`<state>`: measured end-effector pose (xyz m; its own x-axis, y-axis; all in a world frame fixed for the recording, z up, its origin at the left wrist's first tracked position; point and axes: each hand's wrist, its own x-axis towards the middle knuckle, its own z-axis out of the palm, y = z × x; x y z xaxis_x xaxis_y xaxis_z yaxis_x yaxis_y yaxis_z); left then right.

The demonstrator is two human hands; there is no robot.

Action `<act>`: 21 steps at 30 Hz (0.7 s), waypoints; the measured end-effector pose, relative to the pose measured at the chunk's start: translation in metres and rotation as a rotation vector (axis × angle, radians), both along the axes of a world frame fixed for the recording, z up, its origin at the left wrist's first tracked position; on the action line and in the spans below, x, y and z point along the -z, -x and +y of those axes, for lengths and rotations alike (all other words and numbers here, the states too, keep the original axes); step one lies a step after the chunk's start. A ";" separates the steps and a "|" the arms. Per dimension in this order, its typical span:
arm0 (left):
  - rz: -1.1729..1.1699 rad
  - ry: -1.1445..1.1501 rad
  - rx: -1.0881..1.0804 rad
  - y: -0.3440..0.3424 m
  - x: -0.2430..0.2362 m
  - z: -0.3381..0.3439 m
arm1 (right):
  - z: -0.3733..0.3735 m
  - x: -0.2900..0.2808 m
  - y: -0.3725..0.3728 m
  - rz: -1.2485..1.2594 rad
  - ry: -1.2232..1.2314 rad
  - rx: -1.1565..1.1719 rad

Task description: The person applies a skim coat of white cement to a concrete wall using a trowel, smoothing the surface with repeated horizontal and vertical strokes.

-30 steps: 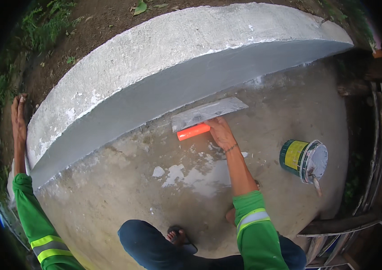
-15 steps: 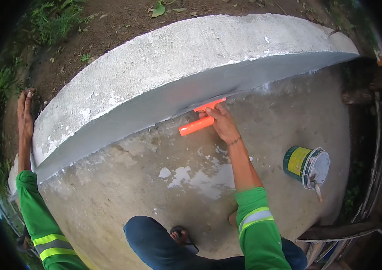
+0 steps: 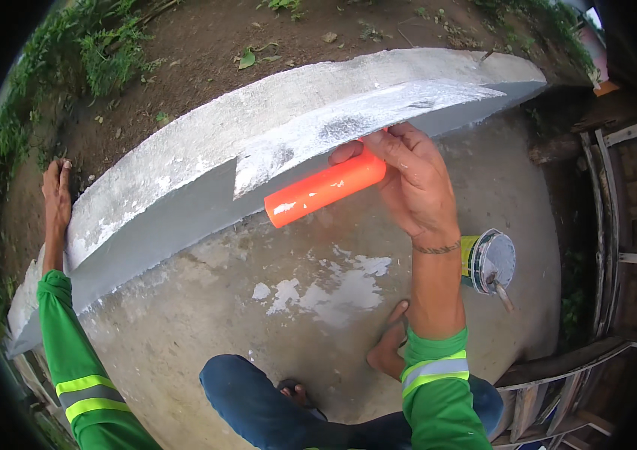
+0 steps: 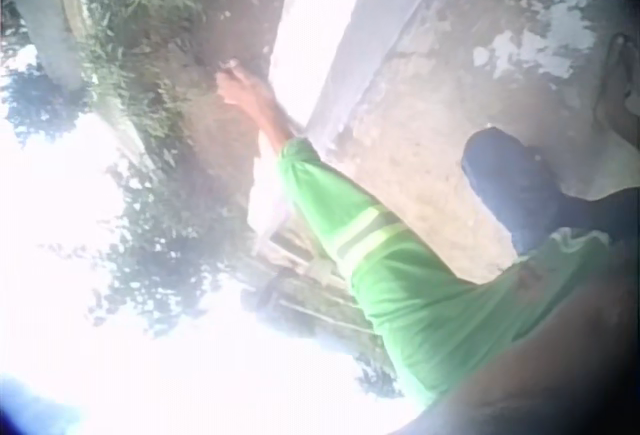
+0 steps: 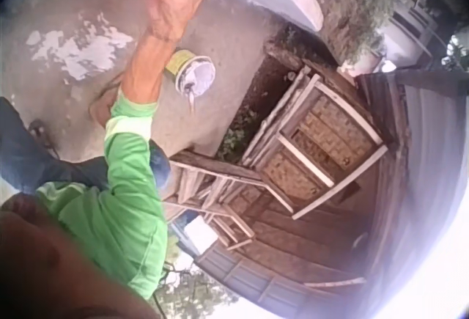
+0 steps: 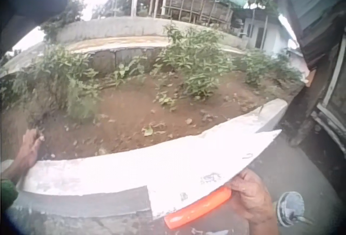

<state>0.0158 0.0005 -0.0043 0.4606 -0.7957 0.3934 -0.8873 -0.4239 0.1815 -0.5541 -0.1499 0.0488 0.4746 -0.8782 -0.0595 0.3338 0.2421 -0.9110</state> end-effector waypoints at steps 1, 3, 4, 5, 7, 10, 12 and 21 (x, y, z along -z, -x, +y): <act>-0.004 -0.001 0.002 -0.001 -0.001 0.001 | 0.002 0.007 0.009 -0.075 0.032 0.020; 0.048 0.002 -0.010 0.000 0.006 0.000 | 0.004 0.055 0.040 -0.071 -0.067 0.091; 0.054 -0.004 -0.011 -0.002 0.012 0.003 | 0.006 0.090 0.052 -0.054 -0.105 0.081; 0.053 -0.012 -0.009 0.002 0.004 0.000 | 0.003 0.135 0.077 0.039 -0.181 0.105; 0.059 -0.035 -0.005 -0.006 0.012 0.003 | 0.000 0.197 0.095 0.140 -0.271 0.130; 0.124 -0.014 0.023 -0.028 0.010 0.009 | -0.002 0.252 0.077 0.085 -0.341 0.048; 0.197 -0.035 0.029 -0.029 0.010 0.007 | -0.016 0.282 0.078 0.064 -0.430 0.073; 0.183 -0.076 -0.004 -0.024 0.006 0.011 | -0.074 0.339 0.082 0.102 -0.429 -0.041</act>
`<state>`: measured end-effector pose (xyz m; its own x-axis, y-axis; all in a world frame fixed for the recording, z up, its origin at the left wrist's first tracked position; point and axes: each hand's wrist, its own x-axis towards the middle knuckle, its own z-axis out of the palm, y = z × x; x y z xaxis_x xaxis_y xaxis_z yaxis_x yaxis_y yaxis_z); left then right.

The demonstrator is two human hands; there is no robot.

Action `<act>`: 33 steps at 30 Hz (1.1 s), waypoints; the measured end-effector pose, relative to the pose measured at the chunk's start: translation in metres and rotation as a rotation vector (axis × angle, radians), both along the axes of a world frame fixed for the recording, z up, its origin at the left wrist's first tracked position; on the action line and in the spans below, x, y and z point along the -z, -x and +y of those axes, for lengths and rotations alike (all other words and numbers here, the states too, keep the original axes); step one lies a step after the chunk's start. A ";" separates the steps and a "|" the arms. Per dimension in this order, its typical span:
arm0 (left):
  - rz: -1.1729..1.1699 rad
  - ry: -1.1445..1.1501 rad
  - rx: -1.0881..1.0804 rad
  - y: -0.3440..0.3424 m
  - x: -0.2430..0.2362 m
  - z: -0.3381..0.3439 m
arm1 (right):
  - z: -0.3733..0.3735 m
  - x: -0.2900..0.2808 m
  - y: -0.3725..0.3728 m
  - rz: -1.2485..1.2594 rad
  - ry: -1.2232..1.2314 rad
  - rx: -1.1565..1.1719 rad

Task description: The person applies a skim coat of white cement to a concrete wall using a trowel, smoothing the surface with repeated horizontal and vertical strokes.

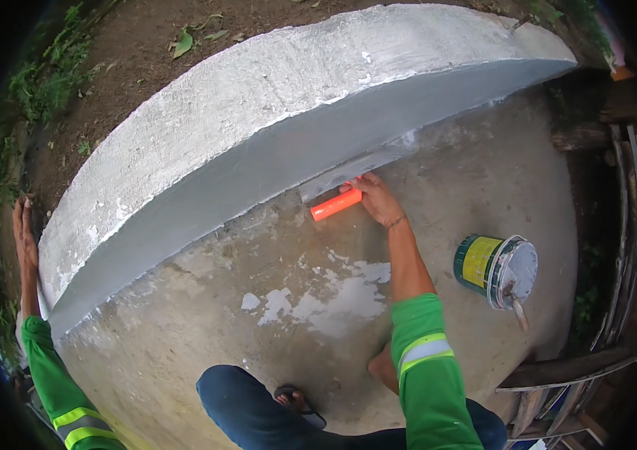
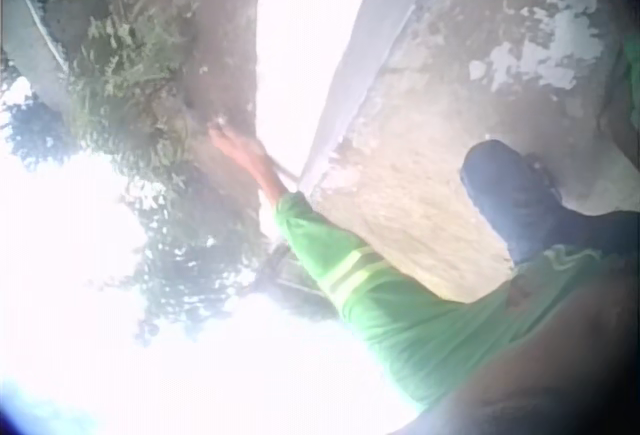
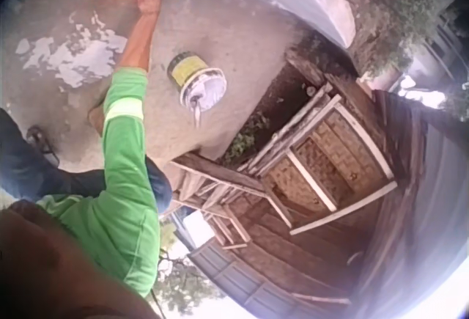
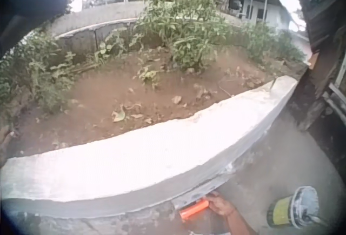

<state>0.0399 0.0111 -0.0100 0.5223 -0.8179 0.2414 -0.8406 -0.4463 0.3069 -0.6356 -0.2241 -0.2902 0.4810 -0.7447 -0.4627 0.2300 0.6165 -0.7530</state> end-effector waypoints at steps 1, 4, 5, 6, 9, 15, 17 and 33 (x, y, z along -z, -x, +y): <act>0.010 0.040 0.019 0.005 0.000 -0.001 | -0.004 0.003 0.001 0.014 -0.004 -0.018; 0.068 0.065 0.031 0.003 -0.007 -0.001 | -0.015 0.007 0.002 -0.033 0.019 -0.039; 0.072 0.062 0.029 0.004 -0.003 -0.002 | -0.017 0.009 0.002 -0.029 0.015 -0.041; 0.052 0.058 0.034 0.006 0.001 -0.003 | -0.017 0.010 0.002 -0.014 0.027 -0.050; 0.064 0.055 0.016 0.013 -0.001 -0.004 | -0.019 0.000 -0.005 -0.004 0.040 -0.033; 0.068 0.072 0.007 0.019 -0.007 -0.007 | -0.019 -0.054 -0.009 0.013 0.121 -0.012; 0.048 0.085 -0.003 0.020 -0.009 -0.008 | -0.017 -0.092 -0.012 0.029 0.176 -0.020; -0.147 0.112 0.054 0.038 -0.009 -0.007 | 0.045 -0.378 0.006 -0.096 0.496 0.085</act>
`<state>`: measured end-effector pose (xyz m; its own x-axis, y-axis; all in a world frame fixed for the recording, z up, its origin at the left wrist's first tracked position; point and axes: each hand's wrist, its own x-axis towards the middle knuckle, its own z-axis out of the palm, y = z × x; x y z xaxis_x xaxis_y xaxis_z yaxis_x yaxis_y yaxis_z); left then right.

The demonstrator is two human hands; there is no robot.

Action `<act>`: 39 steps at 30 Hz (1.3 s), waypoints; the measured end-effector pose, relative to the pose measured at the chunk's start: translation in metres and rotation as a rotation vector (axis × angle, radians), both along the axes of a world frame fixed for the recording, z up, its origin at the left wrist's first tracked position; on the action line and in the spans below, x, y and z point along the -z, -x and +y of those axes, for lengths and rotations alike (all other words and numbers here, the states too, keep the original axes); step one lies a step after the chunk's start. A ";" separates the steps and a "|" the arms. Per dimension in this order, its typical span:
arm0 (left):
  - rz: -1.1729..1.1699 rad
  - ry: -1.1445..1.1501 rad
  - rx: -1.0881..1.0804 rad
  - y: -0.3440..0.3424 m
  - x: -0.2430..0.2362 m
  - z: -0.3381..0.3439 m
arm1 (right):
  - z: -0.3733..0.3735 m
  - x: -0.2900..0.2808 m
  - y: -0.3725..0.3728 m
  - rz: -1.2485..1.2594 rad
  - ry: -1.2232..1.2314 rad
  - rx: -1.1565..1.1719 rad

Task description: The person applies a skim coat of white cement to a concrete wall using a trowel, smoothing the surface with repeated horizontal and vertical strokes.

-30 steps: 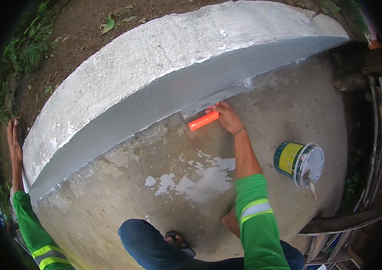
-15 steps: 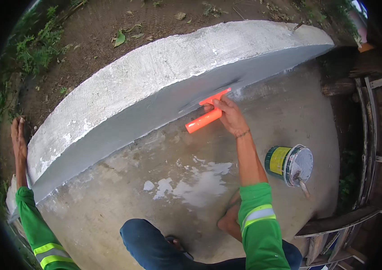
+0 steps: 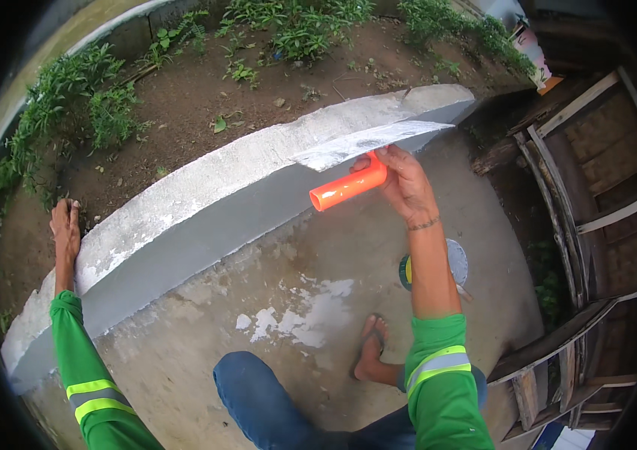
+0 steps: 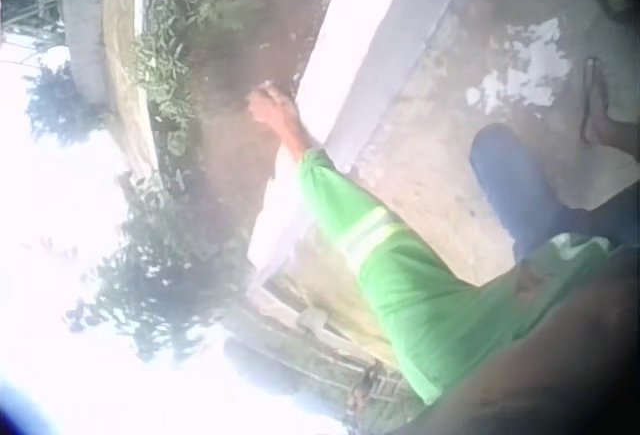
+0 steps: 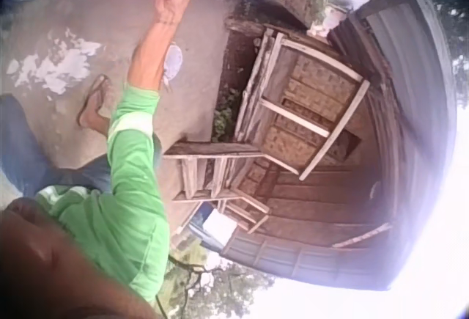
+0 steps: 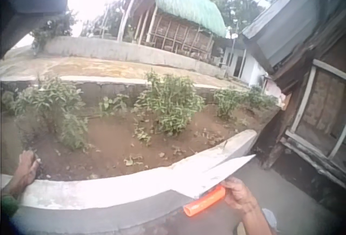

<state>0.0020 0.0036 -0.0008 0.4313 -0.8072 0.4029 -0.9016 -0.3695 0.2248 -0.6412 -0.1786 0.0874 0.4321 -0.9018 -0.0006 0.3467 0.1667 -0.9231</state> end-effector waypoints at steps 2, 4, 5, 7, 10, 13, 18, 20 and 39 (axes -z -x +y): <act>-0.012 0.011 0.015 -0.007 0.000 0.005 | 0.023 0.015 0.000 0.059 -0.046 0.071; 0.006 0.019 0.020 -0.003 0.003 0.002 | 0.043 0.042 0.013 0.142 -0.090 0.087; 0.020 0.022 0.031 -0.002 0.007 -0.002 | 0.047 0.070 0.025 0.193 -0.106 0.037; 0.021 0.004 0.011 -0.003 0.004 -0.002 | 0.057 0.131 0.024 0.215 -0.239 -0.014; 0.072 -0.040 -0.007 0.001 0.002 -0.006 | 0.073 0.200 0.007 0.158 -0.348 -0.020; -0.041 -0.032 -0.006 -0.017 -0.003 -0.001 | 0.076 0.250 -0.033 0.109 -0.464 -0.067; 0.074 -0.146 -0.047 -0.005 0.002 0.000 | 0.061 0.327 -0.062 0.116 -0.541 -0.130; 0.037 -0.098 -0.040 -0.005 0.000 0.001 | 0.051 0.338 -0.077 0.108 -0.546 -0.141; 0.065 -0.080 -0.020 -0.021 0.012 0.003 | 0.006 0.318 -0.103 0.163 -0.455 -0.161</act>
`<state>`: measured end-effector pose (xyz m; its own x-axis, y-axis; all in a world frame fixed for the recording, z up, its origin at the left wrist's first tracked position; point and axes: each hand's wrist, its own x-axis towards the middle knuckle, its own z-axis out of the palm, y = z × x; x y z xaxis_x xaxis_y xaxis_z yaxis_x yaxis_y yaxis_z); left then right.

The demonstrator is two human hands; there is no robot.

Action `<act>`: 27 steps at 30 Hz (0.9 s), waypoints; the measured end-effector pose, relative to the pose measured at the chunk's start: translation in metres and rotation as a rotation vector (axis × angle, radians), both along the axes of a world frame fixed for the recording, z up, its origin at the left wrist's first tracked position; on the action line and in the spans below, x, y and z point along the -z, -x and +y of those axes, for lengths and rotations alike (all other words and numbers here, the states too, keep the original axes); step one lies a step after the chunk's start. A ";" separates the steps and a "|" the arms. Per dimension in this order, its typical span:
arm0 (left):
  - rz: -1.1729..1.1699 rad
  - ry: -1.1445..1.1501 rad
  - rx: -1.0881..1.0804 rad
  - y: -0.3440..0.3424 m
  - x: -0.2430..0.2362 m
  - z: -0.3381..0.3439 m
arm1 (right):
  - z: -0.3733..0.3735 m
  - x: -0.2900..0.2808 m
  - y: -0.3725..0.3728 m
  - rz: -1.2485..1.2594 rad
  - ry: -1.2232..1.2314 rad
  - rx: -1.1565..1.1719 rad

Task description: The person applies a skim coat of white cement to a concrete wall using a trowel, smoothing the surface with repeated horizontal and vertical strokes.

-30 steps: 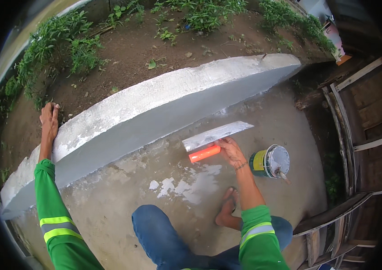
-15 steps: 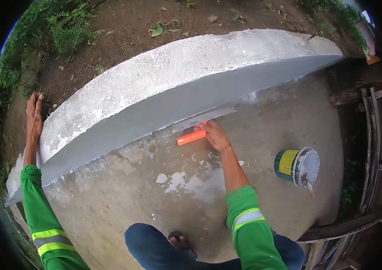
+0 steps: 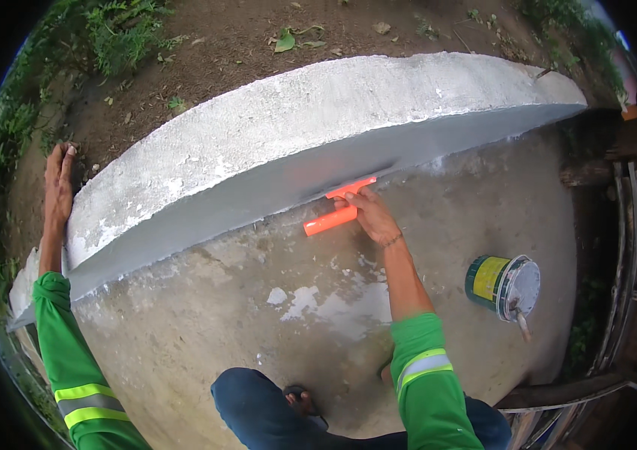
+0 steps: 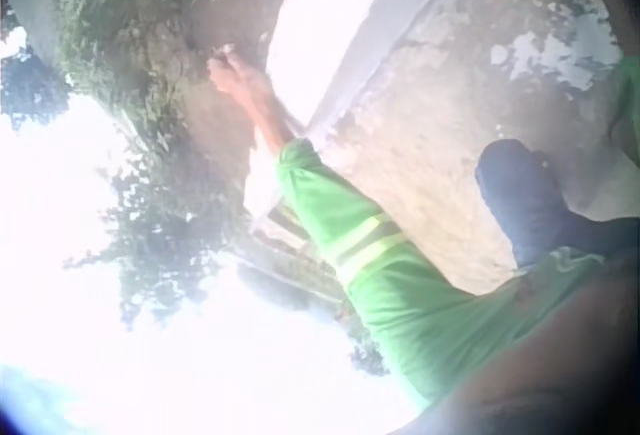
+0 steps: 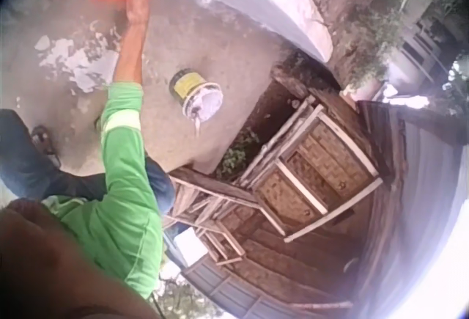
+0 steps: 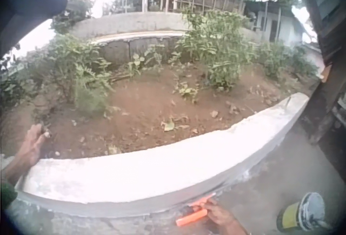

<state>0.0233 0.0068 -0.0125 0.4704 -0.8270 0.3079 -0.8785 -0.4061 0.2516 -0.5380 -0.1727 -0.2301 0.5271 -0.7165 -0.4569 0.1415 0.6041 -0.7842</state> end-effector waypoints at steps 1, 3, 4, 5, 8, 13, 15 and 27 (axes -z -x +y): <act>0.041 -0.002 -0.005 0.002 0.001 -0.001 | 0.001 -0.015 0.001 0.016 0.020 0.000; 0.042 -0.013 -0.009 0.014 -0.008 -0.003 | 0.002 -0.065 -0.002 0.053 0.080 -0.004; 0.036 -0.034 -0.017 0.017 -0.015 -0.003 | 0.003 -0.093 -0.004 0.085 0.130 -0.012; 0.005 -0.022 -0.003 0.013 -0.011 -0.005 | 0.004 -0.118 -0.003 0.094 0.149 -0.003; 0.030 -0.050 -0.033 0.029 -0.017 -0.009 | 0.011 -0.197 -0.010 0.071 0.309 -0.028; -0.001 0.107 0.052 0.025 -0.017 -0.004 | 0.050 -0.337 -0.030 0.044 0.526 -0.008; -0.010 0.096 0.057 0.021 -0.020 -0.001 | 0.070 -0.359 -0.021 0.000 0.661 0.031; -0.069 0.159 0.183 0.011 0.001 -0.007 | 0.197 -0.106 0.091 -0.456 -0.054 0.807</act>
